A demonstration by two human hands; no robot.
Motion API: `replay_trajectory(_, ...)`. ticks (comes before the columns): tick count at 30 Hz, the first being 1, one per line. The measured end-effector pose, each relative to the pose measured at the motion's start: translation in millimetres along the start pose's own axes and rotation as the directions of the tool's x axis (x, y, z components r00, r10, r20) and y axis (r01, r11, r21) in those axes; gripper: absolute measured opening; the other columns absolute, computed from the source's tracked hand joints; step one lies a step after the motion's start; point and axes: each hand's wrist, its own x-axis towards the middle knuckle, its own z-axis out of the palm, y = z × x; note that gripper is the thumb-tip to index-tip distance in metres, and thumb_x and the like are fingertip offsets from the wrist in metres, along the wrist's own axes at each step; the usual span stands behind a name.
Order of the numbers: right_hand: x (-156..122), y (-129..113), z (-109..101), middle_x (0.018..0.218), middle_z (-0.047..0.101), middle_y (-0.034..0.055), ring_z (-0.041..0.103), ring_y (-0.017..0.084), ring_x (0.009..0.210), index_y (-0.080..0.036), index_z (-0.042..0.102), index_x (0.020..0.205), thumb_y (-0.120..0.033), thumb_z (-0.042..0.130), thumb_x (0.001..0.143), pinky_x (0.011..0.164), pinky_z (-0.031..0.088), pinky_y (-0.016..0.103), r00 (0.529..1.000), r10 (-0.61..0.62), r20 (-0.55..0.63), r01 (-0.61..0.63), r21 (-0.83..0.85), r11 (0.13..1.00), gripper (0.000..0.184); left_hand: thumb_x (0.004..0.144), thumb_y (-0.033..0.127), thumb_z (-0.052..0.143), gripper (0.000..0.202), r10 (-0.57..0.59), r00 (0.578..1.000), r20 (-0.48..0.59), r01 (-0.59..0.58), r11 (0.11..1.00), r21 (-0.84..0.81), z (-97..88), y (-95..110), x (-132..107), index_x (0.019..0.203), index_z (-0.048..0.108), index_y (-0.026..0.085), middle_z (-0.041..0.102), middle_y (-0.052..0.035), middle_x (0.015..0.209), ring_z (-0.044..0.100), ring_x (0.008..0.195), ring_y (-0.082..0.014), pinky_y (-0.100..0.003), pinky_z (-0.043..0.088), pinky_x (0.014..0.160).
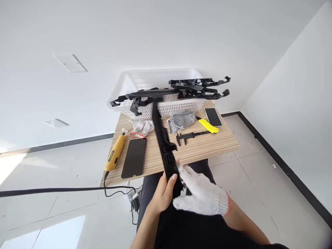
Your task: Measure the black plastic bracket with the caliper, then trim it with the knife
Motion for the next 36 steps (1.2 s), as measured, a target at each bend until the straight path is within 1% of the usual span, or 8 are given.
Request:
replay_trajectory(3,5,37,-26,0.124,0.068,0.0025,0.067,0.02,0.108,-0.03,0.061,0.135,-0.047,0.051,0.097,0.095,0.054,0.034,0.989,-0.002,-0.145,0.044,0.286,0.957,0.042,0.101,0.048,0.044,0.046,-0.006,0.998,0.057,0.008,1.0,-0.03,-7.9,-1,0,0.133,0.056,0.017,0.072,-0.0125,0.116,0.071,0.094,-0.0231,-0.04,0.056,0.089)
replay_trajectory(6,38,81,-50,0.126,0.067,0.0059,0.064,0.023,0.113,-0.025,0.066,0.126,-0.043,0.05,0.097,0.104,0.047,0.04,0.671,0.217,-0.709,-0.206,0.103,0.973,0.037,0.101,0.051,0.04,0.042,0.009,1.0,0.001,-0.008,0.979,-0.201,-11.2,2,24,0.113,0.06,0.016,0.073,-0.0104,0.1,0.07,0.076,-0.0189,-0.036,0.058,0.074)
replay_trajectory(8,64,106,-64,0.131,0.064,0.0096,0.06,0.028,0.118,-0.021,0.064,0.128,-0.035,0.049,0.097,0.101,0.047,0.044,0.575,0.174,-0.799,-0.389,-0.08,0.918,0.037,0.1,0.055,0.041,0.042,0.015,0.998,-0.062,-0.031,0.963,-0.269,-12.5,7,47,0.1,0.059,0.017,0.073,-0.0081,0.09,0.069,0.07,-0.0175,-0.033,0.057,0.069)
replay_trajectory(17,119,151,-84,0.12,0.067,0.0156,0.061,0.033,0.11,-0.018,0.06,0.134,-0.035,0.05,0.094,0.083,0.048,0.042,0.57,0.05,-0.82,-0.557,-0.341,0.758,0.045,0.092,0.058,0.054,0.037,-0.055,0.993,-0.102,0.015,0.932,-0.362,-13.9,4,90,0.099,0.051,0.022,0.063,0.0018,0.081,0.062,0.057,-0.0133,-0.029,0.053,0.06)
replay_trajectory(25,102,149,-82,0.114,0.07,0.0144,0.068,0.025,0.089,-0.017,0.061,0.134,-0.045,0.041,0.096,0.087,0.049,0.041,0.466,0.226,-0.856,-0.322,0.074,0.944,0.051,0.098,0.044,0.044,0.023,-0.077,0.985,-0.153,0.045,0.979,-0.2,-6.4,0,86,0.097,0.044,0.022,0.057,0.0042,0.077,0.055,0.051,-0.0101,-0.027,0.049,0.056)
replay_trajectory(28,99,153,-83,0.08,0.07,0.0063,0.057,0.014,0.053,-0.017,0.067,0.121,-0.052,0.043,0.095,0.062,0.048,0.033,0.528,0.334,-0.781,-0.074,0.349,0.934,0.05,0.098,0.046,0.046,0.024,-0.066,0.978,-0.2,0.023,0.977,-0.211,-8.7,2,86,0.099,0.045,0.021,0.057,0.004,0.075,0.056,0.053,-0.0104,-0.027,0.049,0.059)
replay_trajectory(32,96,147,-81,0.061,0.054,-0.0021,0.044,0.009,0.048,-0.013,0.069,0.105,-0.044,0.074,0.075,0.044,0.035,0.024,0.619,0.386,-0.684,0.169,0.596,0.785,0.043,0.098,0.051,0.048,0.03,-0.075,0.974,-0.215,0.032,0.981,-0.194,-11.6,6,84,0.099,0.049,0.021,0.055,0.004,0.069,0.061,0.065,-0.0126,-0.025,0.049,0.068)
replay_trajectory(36,91,119,-70,0.07,0.06,0.0003,0.04,0.006,0.049,-0.013,0.071,0.096,-0.036,0.082,0.065,0.042,0.031,0.021,0.877,0.26,-0.404,0.148,0.742,0.654,0.04,0.098,0.051,0.047,0.032,-0.064,0.976,-0.207,0.027,0.984,-0.179,-12.2,6,84,0.093,0.051,0.02,0.059,0.0025,0.071,0.061,0.066,-0.0126,-0.026,0.048,0.068)
